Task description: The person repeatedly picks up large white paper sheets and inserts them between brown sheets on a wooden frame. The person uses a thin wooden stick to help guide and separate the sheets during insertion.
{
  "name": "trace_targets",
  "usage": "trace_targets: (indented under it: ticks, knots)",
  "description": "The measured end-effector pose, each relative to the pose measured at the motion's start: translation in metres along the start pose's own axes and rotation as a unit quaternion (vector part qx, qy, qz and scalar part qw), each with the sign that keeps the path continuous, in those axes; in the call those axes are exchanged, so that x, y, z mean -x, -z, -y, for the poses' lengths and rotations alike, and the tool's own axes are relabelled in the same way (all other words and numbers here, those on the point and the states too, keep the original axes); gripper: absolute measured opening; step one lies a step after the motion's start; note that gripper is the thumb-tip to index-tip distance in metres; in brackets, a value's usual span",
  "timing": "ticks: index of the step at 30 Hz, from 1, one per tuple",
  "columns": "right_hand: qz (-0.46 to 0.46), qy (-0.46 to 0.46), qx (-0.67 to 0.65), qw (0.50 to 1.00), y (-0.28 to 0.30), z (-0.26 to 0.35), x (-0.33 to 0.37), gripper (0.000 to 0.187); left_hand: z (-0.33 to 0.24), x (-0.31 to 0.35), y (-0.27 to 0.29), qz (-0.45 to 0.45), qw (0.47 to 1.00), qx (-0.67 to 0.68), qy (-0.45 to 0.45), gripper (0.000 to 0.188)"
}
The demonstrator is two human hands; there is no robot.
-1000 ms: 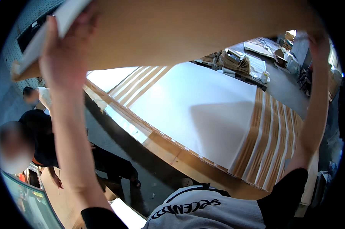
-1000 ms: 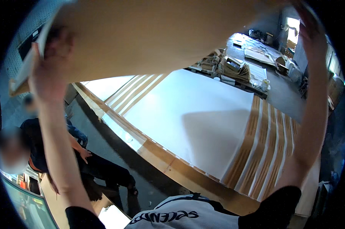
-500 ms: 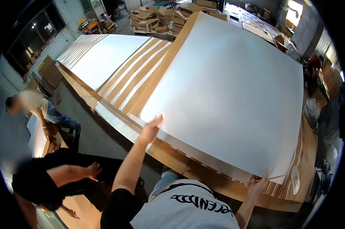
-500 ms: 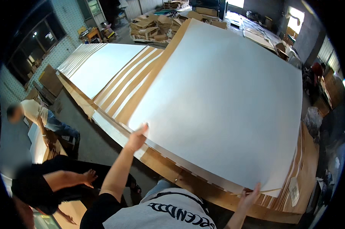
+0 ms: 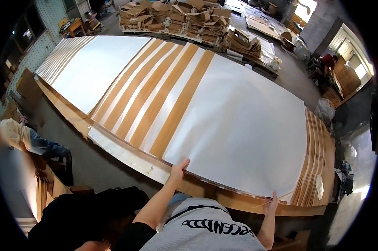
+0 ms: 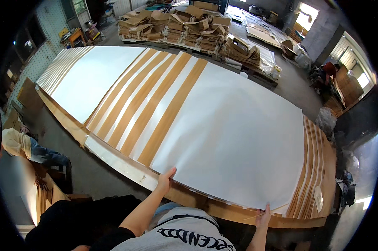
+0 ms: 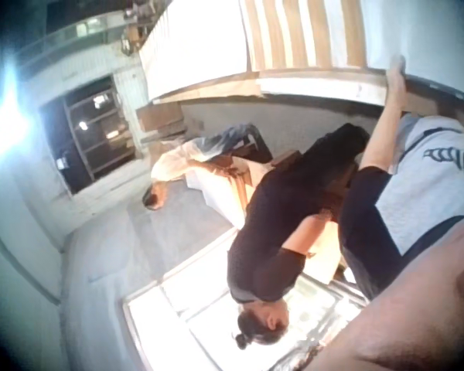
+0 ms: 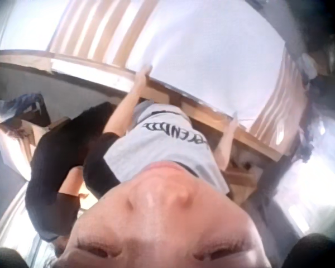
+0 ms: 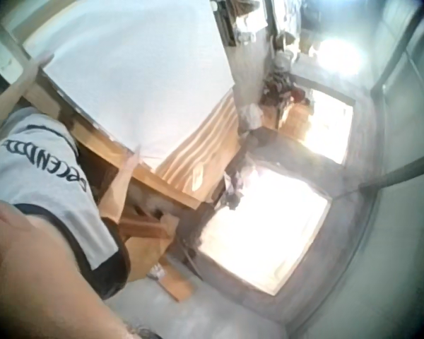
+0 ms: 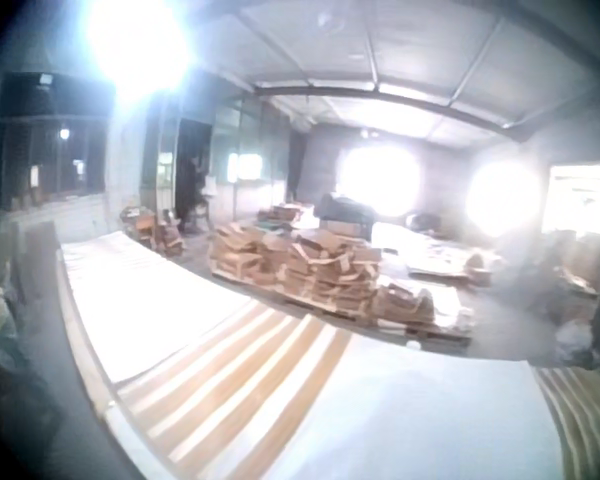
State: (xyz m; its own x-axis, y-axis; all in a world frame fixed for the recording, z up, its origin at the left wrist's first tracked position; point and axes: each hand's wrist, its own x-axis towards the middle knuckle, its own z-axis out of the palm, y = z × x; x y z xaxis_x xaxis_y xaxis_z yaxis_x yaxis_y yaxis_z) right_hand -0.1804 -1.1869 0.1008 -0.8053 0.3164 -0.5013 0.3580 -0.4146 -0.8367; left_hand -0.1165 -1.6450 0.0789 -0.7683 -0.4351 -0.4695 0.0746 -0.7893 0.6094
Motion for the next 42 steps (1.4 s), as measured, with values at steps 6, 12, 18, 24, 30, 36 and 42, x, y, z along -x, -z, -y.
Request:
trace_targets:
  ticks: [6,12,18,24,30,36,42]
  knots:
    - [0.037,0.026,0.008,0.999,0.005,-0.01,-0.003,0.029,-0.015,0.001,-0.002,-0.027,0.994,0.079,0.066,0.029]
    - [0.048,0.04,0.022,0.998,-0.01,-0.008,0.011,0.033,-0.009,-0.006,0.013,-0.016,0.987,0.12,0.105,0.027]
    - [0.04,0.035,0.031,0.998,0.002,-0.009,0.002,0.034,-0.034,0.003,0.032,-0.042,0.998,-0.038,-0.015,0.014]
    - [0.023,0.014,0.052,0.998,0.005,-0.009,-0.003,0.032,-0.076,0.007,0.05,-0.117,0.96,-0.227,-0.116,0.02]
    - [0.057,0.013,0.073,0.996,-0.011,-0.003,0.011,0.03,-0.07,-0.001,0.051,-0.169,0.966,-0.165,-0.103,0.021]
    - [0.052,0.042,0.098,0.993,-0.021,-0.005,0.021,0.024,-0.062,-0.005,0.05,-0.181,0.971,-0.109,-0.111,0.021]
    - [-0.002,0.007,0.111,0.994,-0.063,0.002,0.049,0.018,-0.068,-0.004,0.049,-0.204,0.968,-0.118,-0.087,0.021]
